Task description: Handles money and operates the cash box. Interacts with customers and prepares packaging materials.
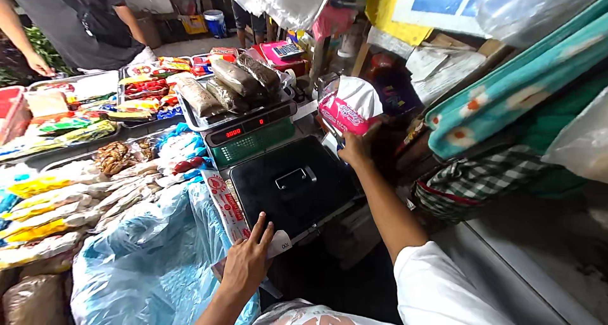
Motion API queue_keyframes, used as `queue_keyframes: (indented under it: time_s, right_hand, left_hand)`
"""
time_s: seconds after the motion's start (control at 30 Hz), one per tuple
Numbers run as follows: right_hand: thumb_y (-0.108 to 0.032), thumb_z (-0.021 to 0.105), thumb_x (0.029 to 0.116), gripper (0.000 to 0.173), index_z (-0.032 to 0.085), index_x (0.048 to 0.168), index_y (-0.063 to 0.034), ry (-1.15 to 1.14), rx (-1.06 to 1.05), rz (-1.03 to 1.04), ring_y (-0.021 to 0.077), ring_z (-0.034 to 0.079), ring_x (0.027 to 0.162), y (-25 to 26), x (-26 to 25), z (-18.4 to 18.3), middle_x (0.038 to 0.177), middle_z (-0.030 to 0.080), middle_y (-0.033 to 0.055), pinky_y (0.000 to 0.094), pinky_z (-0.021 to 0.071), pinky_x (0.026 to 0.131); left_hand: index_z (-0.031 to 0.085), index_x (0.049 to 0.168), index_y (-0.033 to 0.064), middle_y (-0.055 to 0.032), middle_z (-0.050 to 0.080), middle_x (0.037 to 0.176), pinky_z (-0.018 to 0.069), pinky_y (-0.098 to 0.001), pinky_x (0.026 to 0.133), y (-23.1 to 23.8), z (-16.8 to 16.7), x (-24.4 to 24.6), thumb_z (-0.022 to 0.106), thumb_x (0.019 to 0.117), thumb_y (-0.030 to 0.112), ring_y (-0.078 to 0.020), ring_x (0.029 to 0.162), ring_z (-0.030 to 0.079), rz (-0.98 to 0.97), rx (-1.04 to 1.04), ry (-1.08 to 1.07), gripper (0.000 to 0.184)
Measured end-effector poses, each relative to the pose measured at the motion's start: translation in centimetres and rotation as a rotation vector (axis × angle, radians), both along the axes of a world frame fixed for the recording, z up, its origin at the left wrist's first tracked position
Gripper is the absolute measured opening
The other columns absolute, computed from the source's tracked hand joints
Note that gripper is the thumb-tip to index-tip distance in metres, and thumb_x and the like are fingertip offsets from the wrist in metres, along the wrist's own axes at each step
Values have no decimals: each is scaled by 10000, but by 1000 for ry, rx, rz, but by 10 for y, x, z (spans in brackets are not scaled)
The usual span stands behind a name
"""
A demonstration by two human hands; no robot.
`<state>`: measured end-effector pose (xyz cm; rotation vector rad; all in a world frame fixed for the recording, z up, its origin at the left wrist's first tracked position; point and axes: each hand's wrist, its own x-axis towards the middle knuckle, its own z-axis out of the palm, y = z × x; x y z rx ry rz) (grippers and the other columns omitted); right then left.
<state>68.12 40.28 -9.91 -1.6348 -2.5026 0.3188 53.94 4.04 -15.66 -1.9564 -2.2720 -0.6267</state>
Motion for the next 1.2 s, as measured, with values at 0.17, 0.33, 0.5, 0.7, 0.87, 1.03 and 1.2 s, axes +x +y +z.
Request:
queue_keyframes:
  time_s: [0.17, 0.33, 0.5, 0.7, 0.87, 1.03, 1.2]
  right_hand:
    - [-147, 791, 823, 427, 684, 1198, 26, 83, -14, -55, 506, 627, 1134, 2, 11, -3, 1182, 662, 312, 701, 488, 904]
    - [-94, 759, 859, 398, 709, 1248, -26, 152, 103, -44, 485, 628, 1131, -8, 52, 27, 1208, 663, 274, 698, 483, 894]
    - [-68, 839, 803, 513, 672, 1288, -61, 57, -88, 48, 489, 655, 1066, -17, 76, 13, 1114, 704, 261, 710, 483, 908]
    - [53, 712, 846, 475, 617, 1307, -18, 105, -220, 98, 514, 622, 1143, -17, 57, -50, 1186, 661, 306, 688, 484, 952]
    - [-33, 654, 967, 296, 667, 1252, 47, 189, -266, 196, 446, 621, 1202, -17, 60, -66, 1220, 672, 288, 598, 430, 1080]
    - [-197, 609, 1030, 277, 742, 1090, 38, 502, -54, 145, 365, 704, 1057, -31, 76, -59, 1075, 737, 224, 561, 511, 993]
    - [-403, 324, 1126, 599, 699, 1146, 64, 451, -190, -15, 430, 686, 1042, -81, 88, -39, 1081, 711, 270, 635, 500, 943]
  left_hand:
    - [740, 1220, 58, -201, 637, 1388, 565, -466, 559, 1, 1, -4, 951, 621, 253, -327, 693, 740, -23, -26, 49, 664]
    - [753, 1182, 49, -225, 648, 1359, 579, -496, 580, 5, 4, -11, 941, 626, 295, -353, 716, 745, -73, -26, 3, 636]
    - [748, 1183, 33, -243, 644, 1354, 583, -521, 592, 4, 2, -9, 958, 597, 251, -379, 742, 748, -53, -19, -9, 659]
    - [759, 1173, 36, -249, 654, 1335, 583, -545, 599, 4, 0, -11, 939, 602, 253, -397, 776, 752, -76, -7, 7, 637]
    - [761, 1140, 30, -245, 679, 1289, 568, -555, 598, 5, 7, -18, 893, 652, 336, -403, 770, 744, -109, -29, 22, 592]
    - [721, 1239, 56, -227, 625, 1385, 558, -519, 560, 4, 7, -22, 903, 642, 385, -366, 695, 724, -108, -14, 39, 706]
    - [690, 1321, 90, -211, 589, 1443, 531, -466, 512, 1, -3, -31, 863, 653, 488, -312, 639, 701, -121, 81, 37, 797]
